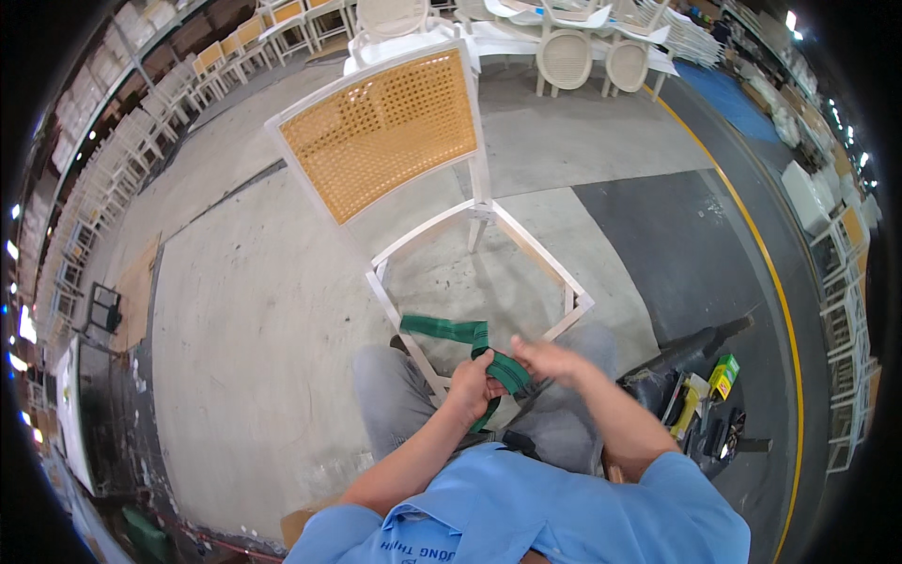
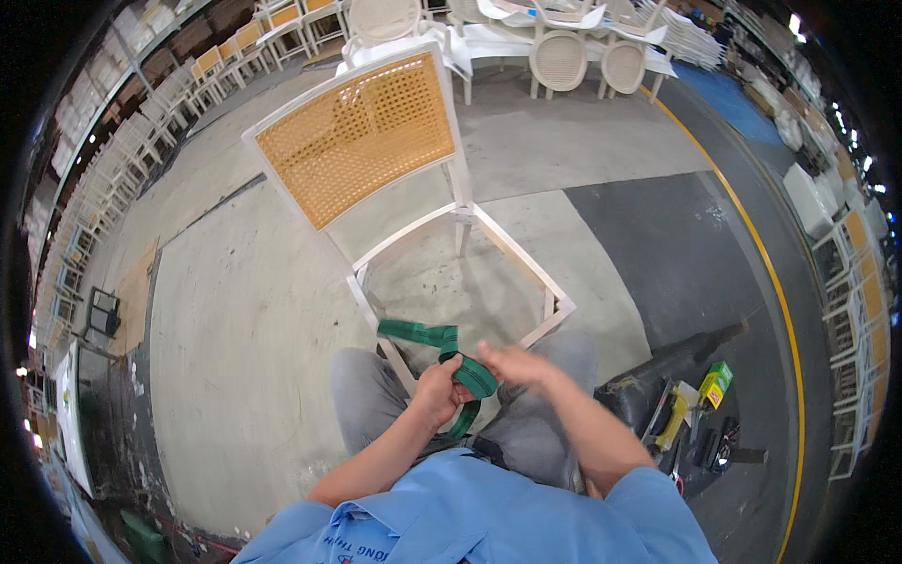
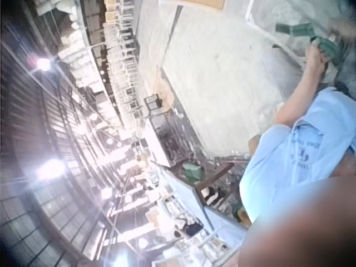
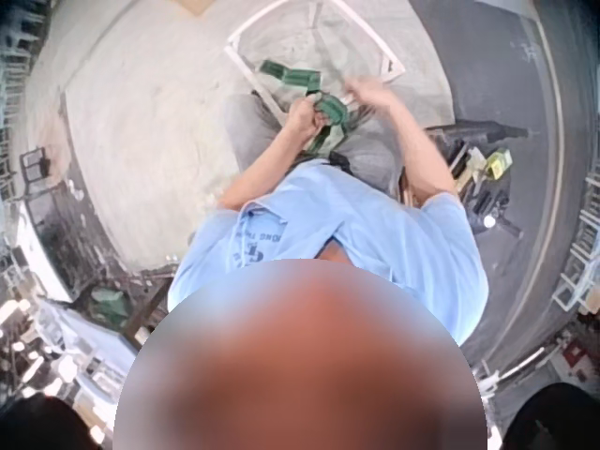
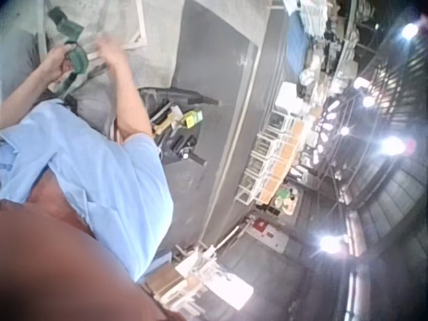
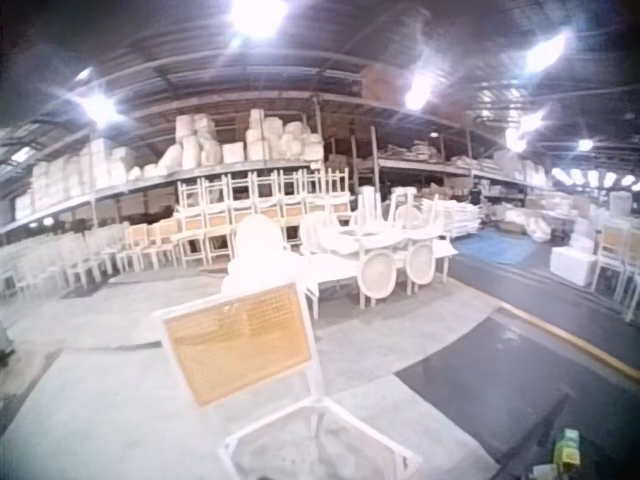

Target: The person attaches a protective sheet to a chair seat using a staple gun, then moves to another chair and staples green webbing straps across the seat frame.

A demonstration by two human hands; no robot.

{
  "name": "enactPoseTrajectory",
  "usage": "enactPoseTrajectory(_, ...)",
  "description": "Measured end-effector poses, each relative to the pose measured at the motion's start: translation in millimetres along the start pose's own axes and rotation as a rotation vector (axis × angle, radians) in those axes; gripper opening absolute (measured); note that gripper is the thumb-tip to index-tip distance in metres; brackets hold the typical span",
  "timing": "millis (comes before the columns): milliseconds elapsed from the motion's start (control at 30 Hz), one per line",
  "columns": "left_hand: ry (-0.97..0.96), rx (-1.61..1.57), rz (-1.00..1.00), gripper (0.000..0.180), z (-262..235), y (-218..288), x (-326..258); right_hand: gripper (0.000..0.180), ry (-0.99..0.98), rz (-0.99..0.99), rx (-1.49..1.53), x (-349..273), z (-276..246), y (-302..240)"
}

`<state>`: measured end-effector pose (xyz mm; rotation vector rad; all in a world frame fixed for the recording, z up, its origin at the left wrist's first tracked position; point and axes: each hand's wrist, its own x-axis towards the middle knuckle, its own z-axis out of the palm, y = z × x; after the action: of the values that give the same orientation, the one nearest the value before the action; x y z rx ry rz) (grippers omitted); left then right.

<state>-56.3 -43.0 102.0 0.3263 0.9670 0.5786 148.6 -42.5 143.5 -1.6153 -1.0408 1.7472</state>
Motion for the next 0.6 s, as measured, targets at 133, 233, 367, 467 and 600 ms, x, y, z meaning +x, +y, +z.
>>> enactPoseTrajectory(133, 0.144, 0.274, 0.243, 0.033, 8.7, -5.6, -7.2, 0.065, -0.322, 0.098, 0.603, 31.1, 44.2, 29.8)
enactPoseTrajectory(233, 0.206, 0.831, 0.176, 0.033, -4.1, -9.4, -19.4, 0.04, -0.33, -0.014, 0.631, 41.4, 49.9, 2.3)
enactPoseTrajectory(367, 0.275, 1.214, 0.456, 0.039, -9.2, -24.5, -33.8, 0.029, -0.146, -0.117, 0.514, 50.3, 55.9, -38.4)
enactPoseTrajectory(467, 0.25, 1.337, 0.499, 0.042, -5.3, -33.2, -38.9, 0.039, -0.229, -0.195, 0.661, 51.4, 67.2, -65.0)
enactPoseTrajectory(600, 0.113, 1.343, 0.384, 0.052, 0.9, -30.5, -38.7, 0.053, -0.383, -0.143, 0.117, 42.6, 83.5, -69.0)
